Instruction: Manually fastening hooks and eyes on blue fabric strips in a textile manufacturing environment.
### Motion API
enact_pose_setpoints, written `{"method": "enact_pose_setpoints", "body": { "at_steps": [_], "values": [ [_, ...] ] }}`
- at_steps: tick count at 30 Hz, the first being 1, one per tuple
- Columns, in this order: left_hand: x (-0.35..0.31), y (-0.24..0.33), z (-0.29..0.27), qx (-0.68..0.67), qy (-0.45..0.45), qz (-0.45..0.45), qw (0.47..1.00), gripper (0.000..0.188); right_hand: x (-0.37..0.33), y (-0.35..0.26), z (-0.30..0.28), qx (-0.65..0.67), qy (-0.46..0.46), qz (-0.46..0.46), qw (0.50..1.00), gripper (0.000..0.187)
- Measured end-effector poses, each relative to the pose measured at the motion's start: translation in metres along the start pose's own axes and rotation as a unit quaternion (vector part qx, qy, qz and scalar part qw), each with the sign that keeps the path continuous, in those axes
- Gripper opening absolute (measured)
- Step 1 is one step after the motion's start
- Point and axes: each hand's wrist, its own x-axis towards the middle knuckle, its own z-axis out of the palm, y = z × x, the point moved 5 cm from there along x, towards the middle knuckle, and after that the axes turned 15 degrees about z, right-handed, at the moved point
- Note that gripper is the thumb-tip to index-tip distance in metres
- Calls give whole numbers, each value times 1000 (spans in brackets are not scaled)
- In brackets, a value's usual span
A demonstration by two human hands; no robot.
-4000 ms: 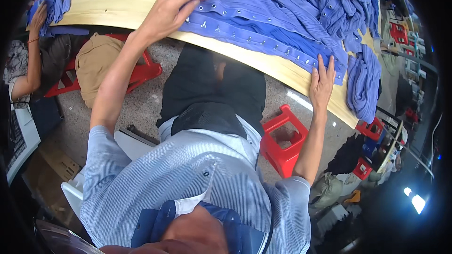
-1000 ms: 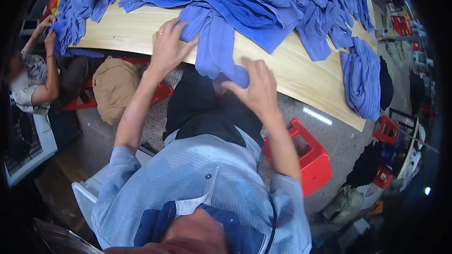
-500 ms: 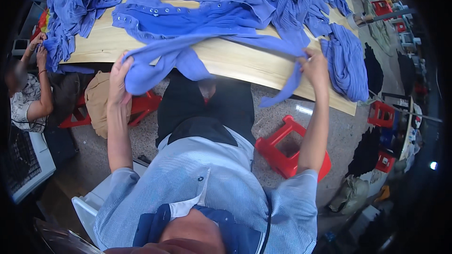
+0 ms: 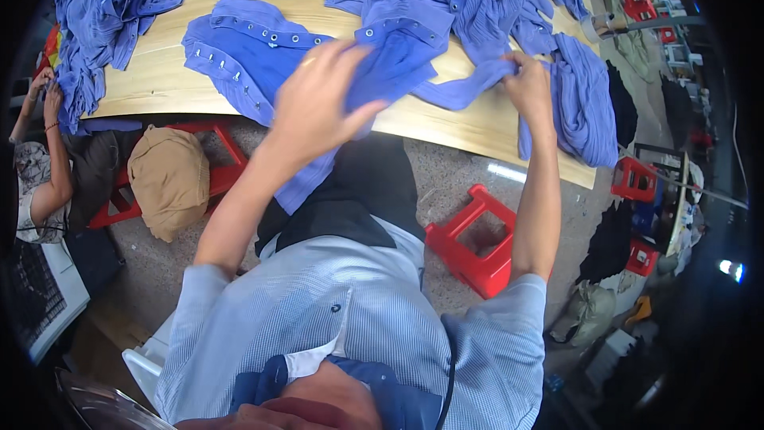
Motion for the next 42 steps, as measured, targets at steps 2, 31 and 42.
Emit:
{"method": "enact_pose_setpoints", "body": {
  "at_steps": [2, 31, 42],
  "values": [
    [40, -10, 51, 49, 9, 0, 999, 58, -11, 0, 2, -9, -29, -8, 1000, 35],
    [-36, -73, 73, 34, 467, -71, 881, 12, 198, -448, -13, -84, 357, -282, 887, 14],
    [31, -55, 60, -112, -4, 122, 986, 35, 37, -291, 36, 31, 39, -429, 902, 29]
  ]
}}
